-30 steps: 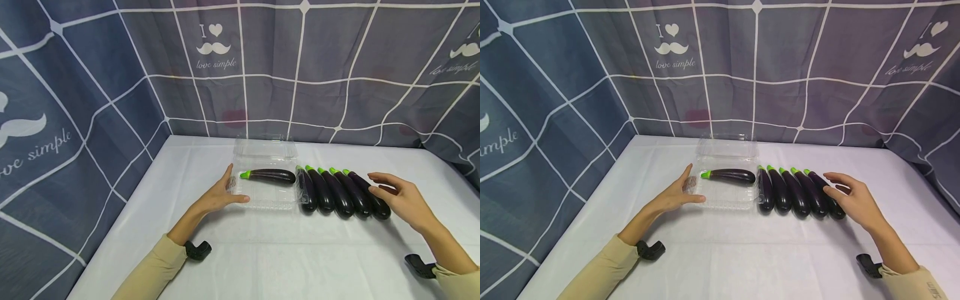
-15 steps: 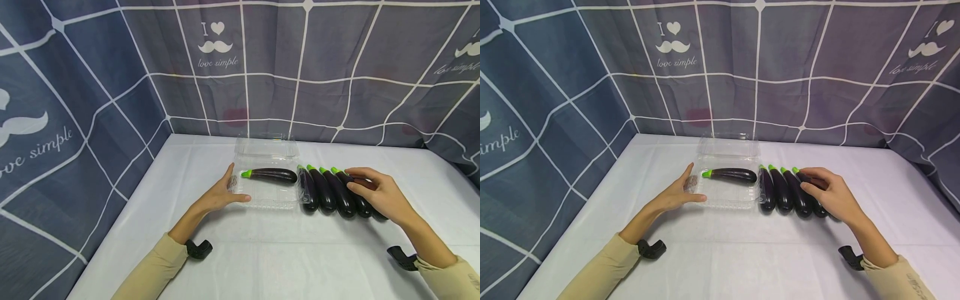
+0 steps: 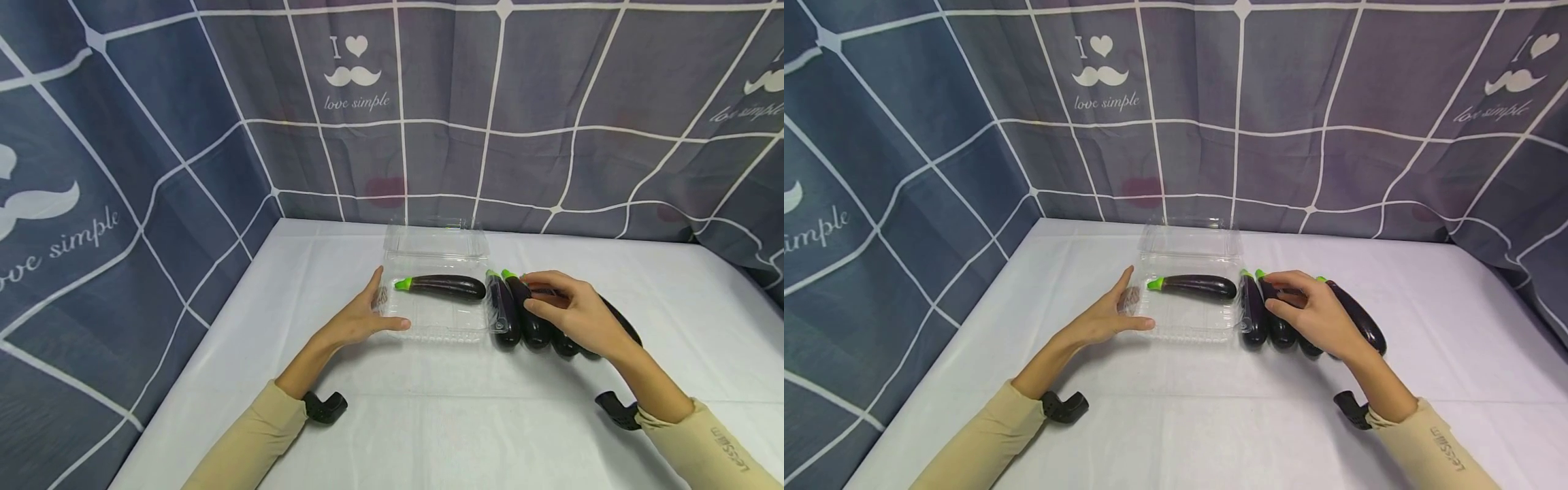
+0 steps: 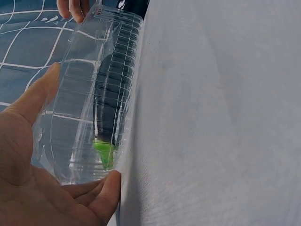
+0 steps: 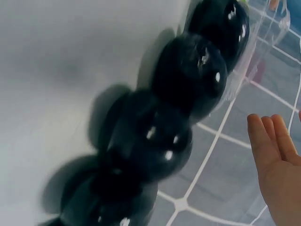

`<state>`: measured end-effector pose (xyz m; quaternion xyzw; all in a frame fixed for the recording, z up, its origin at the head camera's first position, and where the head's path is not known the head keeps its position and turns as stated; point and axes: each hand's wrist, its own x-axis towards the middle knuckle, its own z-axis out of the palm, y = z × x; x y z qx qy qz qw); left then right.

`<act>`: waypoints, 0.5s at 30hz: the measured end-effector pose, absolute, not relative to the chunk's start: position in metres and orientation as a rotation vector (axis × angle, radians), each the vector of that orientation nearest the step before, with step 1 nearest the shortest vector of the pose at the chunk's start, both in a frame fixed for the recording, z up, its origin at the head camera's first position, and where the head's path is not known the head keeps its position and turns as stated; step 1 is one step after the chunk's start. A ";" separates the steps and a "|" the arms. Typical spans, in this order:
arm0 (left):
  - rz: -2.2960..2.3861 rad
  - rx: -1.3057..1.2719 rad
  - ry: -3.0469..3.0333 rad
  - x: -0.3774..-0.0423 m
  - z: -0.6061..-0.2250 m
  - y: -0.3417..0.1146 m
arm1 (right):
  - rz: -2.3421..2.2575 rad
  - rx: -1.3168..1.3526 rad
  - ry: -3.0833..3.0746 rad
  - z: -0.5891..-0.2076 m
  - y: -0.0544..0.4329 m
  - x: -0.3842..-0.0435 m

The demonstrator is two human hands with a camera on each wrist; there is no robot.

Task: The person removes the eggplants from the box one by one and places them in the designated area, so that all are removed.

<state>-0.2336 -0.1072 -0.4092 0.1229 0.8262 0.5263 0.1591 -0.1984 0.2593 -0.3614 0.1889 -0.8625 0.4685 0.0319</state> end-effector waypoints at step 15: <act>1.499 0.330 2.362 -0.233 -0.409 -0.107 | 1.363 0.704 -2.656 -0.371 0.220 -0.217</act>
